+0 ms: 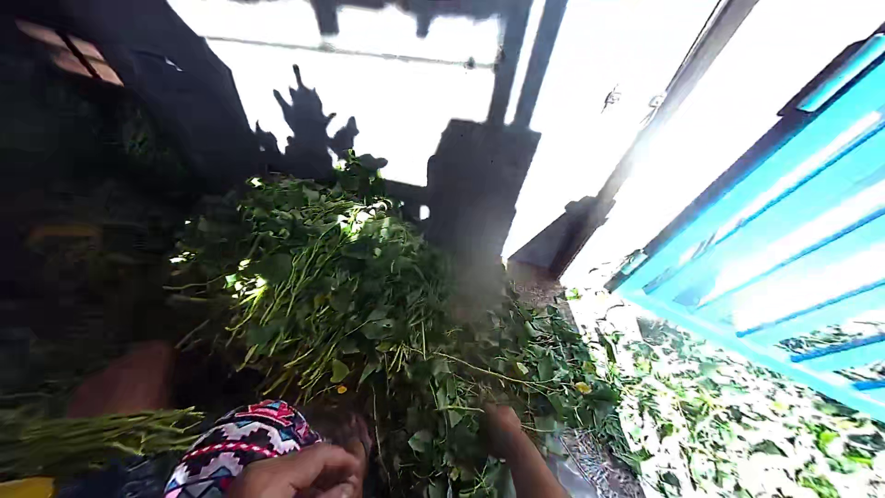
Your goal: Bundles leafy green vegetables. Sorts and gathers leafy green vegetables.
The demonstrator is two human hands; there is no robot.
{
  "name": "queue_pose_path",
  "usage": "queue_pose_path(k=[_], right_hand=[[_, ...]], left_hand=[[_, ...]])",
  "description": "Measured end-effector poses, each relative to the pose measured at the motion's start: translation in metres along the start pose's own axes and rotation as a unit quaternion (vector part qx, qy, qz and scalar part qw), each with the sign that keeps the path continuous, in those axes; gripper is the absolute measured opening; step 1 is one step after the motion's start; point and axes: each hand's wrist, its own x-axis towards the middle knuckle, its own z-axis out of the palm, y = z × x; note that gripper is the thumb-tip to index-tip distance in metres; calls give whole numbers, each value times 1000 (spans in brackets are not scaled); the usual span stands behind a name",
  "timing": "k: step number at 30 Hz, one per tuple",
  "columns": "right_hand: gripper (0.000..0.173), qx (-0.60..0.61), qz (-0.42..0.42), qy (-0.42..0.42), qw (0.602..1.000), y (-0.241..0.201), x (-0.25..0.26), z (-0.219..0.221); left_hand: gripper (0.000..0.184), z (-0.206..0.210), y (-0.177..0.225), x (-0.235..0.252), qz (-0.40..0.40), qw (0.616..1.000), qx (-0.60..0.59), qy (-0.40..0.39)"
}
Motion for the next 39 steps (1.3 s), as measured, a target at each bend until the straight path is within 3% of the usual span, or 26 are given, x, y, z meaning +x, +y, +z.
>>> queue_pose_path(k=[2, 4, 7, 9, 12, 14, 18, 21, 23, 24, 27, 29, 31, 33, 35, 37, 39], right_hand=[[60, 248, 67, 36, 966, 10, 8, 20], [57, 387, 112, 68, 913, 5, 11, 33], [40, 510, 155, 97, 840, -6, 14, 42], [37, 506, 154, 137, 837, -13, 8, 45], [38, 355, 39, 194, 914, -34, -24, 52], [29, 300, -75, 200, 930, -48, -53, 71], [18, 216, -360, 128, 898, -60, -98, 109], [27, 142, -476, 69, 865, -69, -110, 111], [43, 133, -449, 77, 880, -71, -93, 107], [47, 161, -391, 90, 902, -71, -74, 105], [50, 283, -130, 102, 945, -74, 1, 79], [56, 386, 29, 95, 917, -75, 39, 55], [57, 487, 112, 114, 859, -71, 65, 37], [48, 538, 127, 139, 822, -65, 80, 26], [40, 545, 111, 149, 818, -64, 87, 23], [40, 467, 62, 181, 863, -72, 79, 22], [40, 329, -40, 230, 915, -82, 57, 21]], left_hand=[[25, 16, -3, 64, 17, 999, -23, -26], [25, 36, -16, 119, -3, 999, -39, -25], [23, 61, -40, 168, -57, 996, -69, -5], [22, 75, -56, 178, -103, 992, -67, 0], [23, 88, -67, 188, -163, 986, -36, -18], [27, 96, -74, 199, -181, 982, -13, -47], [44, 106, -91, 212, -215, 968, 57, -113], [37, 105, -98, 210, -258, 956, 131, -53], [36, 97, -96, 207, -262, 954, 142, 43], [35, 92, -97, 205, -251, 954, 139, 92], [36, 80, -99, 196, -218, 957, 93, 169], [35, 77, -103, 190, -203, 960, 40, 188], [34, 74, -102, 186, -205, 960, -25, 190], [33, 72, -98, 183, -220, 951, -95, 193], [30, 68, -94, 181, -234, 937, -163, 203], [28, 64, -92, 178, -234, 925, -208, 215], [25, 62, -91, 177, -222, 915, -248, 229]])
